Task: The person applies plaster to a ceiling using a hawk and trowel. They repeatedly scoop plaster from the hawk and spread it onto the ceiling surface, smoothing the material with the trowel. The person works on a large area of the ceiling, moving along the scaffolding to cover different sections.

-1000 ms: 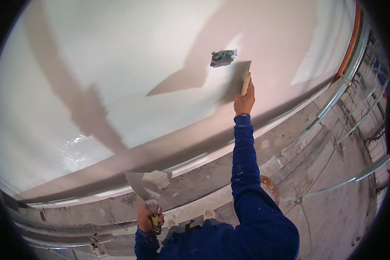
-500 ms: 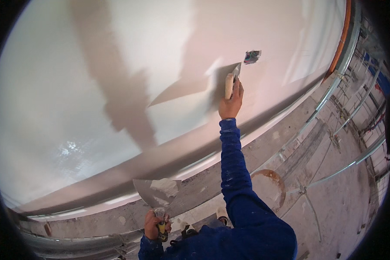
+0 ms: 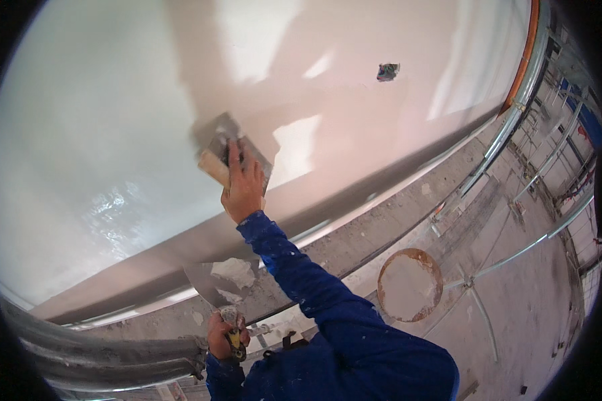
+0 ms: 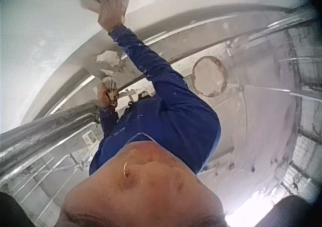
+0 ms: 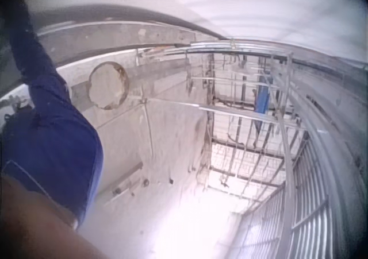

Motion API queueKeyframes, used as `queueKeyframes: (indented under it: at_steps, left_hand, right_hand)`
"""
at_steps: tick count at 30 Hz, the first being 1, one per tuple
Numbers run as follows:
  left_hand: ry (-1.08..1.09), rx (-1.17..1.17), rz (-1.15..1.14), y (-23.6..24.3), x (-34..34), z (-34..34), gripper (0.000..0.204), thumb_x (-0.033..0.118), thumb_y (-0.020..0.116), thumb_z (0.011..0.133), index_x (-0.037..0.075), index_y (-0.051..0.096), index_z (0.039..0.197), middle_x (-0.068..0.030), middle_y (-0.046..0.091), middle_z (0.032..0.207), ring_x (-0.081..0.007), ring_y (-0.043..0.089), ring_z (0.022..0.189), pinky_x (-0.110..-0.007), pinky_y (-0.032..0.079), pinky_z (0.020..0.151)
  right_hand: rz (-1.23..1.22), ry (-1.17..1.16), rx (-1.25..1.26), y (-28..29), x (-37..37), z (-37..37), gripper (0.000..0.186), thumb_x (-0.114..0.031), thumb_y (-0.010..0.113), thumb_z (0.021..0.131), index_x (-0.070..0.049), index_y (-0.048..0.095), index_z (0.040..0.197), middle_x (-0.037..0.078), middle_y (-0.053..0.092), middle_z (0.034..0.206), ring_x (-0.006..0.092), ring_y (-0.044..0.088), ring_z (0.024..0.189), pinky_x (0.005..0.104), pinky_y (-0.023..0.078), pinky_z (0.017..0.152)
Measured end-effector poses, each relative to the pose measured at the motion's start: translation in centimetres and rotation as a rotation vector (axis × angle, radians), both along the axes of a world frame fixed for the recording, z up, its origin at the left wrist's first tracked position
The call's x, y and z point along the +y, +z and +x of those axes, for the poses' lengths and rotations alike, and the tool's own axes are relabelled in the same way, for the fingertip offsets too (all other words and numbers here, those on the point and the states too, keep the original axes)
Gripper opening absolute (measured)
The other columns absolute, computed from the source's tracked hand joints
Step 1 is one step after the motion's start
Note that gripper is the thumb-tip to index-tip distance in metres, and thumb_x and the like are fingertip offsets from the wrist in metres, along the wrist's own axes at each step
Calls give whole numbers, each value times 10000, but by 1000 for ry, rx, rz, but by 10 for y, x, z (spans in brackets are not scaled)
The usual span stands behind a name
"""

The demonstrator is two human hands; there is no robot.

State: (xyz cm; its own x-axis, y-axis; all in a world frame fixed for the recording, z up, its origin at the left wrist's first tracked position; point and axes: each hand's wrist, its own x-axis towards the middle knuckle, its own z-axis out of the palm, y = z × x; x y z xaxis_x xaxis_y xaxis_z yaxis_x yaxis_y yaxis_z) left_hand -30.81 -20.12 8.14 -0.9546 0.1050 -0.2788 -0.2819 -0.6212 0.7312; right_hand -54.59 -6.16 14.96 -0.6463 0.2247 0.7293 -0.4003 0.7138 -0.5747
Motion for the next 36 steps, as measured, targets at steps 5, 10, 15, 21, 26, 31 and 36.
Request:
queueKeyframes:
  at_steps: [5,10,15,21,26,31,36]
  left_hand:
    - [27,25,-53,2,5,8,220,115,403,681,21,402,880,-132,452,680,-194,430,392,-293,381,333]
    - [23,38,12,-5,31,7,255,113,415,672,8,399,904,-133,450,657,-196,437,385,-294,377,312]
    - [39,50,0,-3,80,-1,205,193,428,712,11,423,805,-94,443,632,-180,439,377,-281,364,301]
    - [11,26,69,-4,117,-17,310,119,416,664,14,388,954,-139,449,652,-196,441,378,-295,396,317]
    - [60,57,94,-1,140,-23,325,126,424,660,22,379,965,-128,440,645,-198,442,375,-297,389,305]
    - [72,-6,132,-10,133,-22,328,132,431,656,29,377,963,-127,438,658,-201,438,382,-305,381,309]
    - [52,-17,118,-17,112,-23,316,140,429,666,26,373,956,-132,441,682,-198,431,404,-312,384,336]
  right_hand:
    - [-172,455,213,-1,63,37,608,58,437,598,-24,431,1201,163,459,1204,289,427,1128,347,308,960]
    - [-628,179,-14,-17,212,39,316,0,502,660,30,544,972,102,605,855,191,575,804,306,445,726]
    - [-499,-96,128,-15,355,-7,460,20,462,626,62,480,1085,102,580,890,168,548,819,263,423,732]
    - [-412,-216,140,-11,433,-66,560,61,427,621,2,452,1177,166,589,965,246,571,908,291,418,811]
    - [-412,-265,144,-5,449,-92,578,67,423,622,-37,453,1189,189,575,1025,289,557,971,320,419,838]
    - [-391,-230,130,-4,445,-109,609,77,448,612,-46,436,1209,171,549,1090,297,533,1010,340,414,858]
    - [-361,-247,231,-9,423,-124,661,89,445,611,-83,399,1247,162,483,1158,310,467,1078,361,377,906]
